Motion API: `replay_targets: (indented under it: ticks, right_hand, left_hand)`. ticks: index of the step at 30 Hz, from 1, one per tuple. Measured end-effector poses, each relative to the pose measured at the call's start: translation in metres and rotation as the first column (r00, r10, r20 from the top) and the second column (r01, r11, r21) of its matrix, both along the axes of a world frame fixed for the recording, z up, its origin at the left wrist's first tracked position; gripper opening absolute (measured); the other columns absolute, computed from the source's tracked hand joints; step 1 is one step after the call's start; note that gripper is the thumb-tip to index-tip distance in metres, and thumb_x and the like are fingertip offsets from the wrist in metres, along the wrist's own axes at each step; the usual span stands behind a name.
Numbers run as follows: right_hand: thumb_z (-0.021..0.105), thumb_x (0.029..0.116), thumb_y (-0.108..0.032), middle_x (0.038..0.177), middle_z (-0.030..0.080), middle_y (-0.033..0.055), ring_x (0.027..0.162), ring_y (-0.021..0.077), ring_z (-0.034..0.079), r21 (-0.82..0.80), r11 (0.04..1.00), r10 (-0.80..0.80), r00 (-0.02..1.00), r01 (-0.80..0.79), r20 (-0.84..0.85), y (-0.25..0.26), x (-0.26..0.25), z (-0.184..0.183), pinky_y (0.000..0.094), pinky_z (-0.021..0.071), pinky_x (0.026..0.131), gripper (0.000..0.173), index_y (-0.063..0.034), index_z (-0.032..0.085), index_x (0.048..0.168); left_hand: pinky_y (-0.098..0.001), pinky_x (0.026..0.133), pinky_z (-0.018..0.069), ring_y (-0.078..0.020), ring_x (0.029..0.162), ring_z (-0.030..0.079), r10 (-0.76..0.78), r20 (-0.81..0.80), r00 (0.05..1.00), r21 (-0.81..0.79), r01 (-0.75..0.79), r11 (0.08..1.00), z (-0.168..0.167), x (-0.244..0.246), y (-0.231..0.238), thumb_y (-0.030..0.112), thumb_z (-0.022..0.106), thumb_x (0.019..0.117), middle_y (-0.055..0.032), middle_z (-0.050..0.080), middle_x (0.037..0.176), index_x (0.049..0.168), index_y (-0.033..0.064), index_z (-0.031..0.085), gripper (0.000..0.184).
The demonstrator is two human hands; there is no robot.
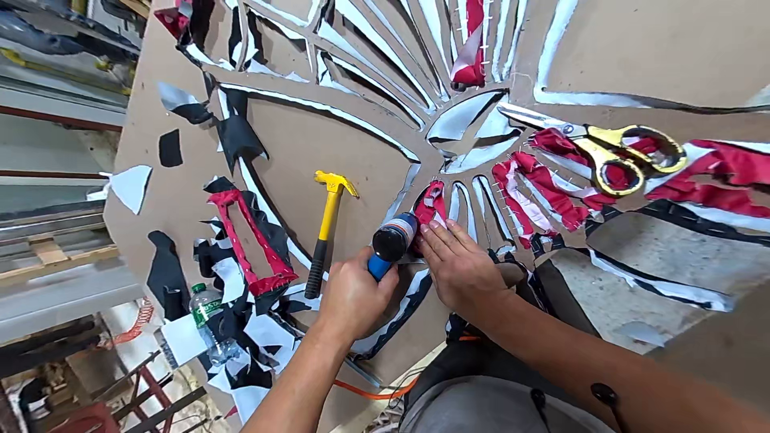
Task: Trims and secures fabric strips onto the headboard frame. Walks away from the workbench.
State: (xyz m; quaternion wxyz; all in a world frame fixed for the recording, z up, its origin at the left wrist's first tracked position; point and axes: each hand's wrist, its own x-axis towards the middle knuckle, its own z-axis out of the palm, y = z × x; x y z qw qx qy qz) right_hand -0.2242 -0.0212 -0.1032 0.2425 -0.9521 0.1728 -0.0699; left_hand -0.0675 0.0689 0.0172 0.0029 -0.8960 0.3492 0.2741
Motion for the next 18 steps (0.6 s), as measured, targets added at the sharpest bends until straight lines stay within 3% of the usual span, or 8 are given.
replay_targets:
  ticks: [13,18]
  right_hand:
    - [0.051,0.0968,-0.012,0.146,0.061,0.0118,0.143,0.0261,0.050,0.012,0.999,-0.035,0.999,0.034,0.015,0.001,0.002,0.001,0.0455,0.0304,0.125,0.042,-0.0024,0.066,0.135]
    - [0.052,0.0983,-0.016,0.148,0.059,0.0113,0.145,0.0263,0.048,-0.016,1.000,0.004,1.000,-0.004,0.006,-0.002,0.001,-0.003,0.0450,0.0290,0.125,0.043,-0.0030,0.065,0.137]
  left_hand:
    - [-0.0414,0.052,0.0527,-0.0136,0.055,0.061,0.013,-0.012,1.000,0.023,-0.012,1.000,0.004,0.002,-0.032,0.037,0.068,0.0919,0.0025,0.061,0.063,0.091,0.0170,0.069,0.020]
    - [-0.0412,0.051,0.0516,-0.0127,0.054,0.061,0.001,-0.007,1.000,0.035,0.000,0.999,0.002,0.005,-0.036,0.038,0.067,0.0921,0.0031,0.061,0.062,0.087,0.0186,0.068,0.020]
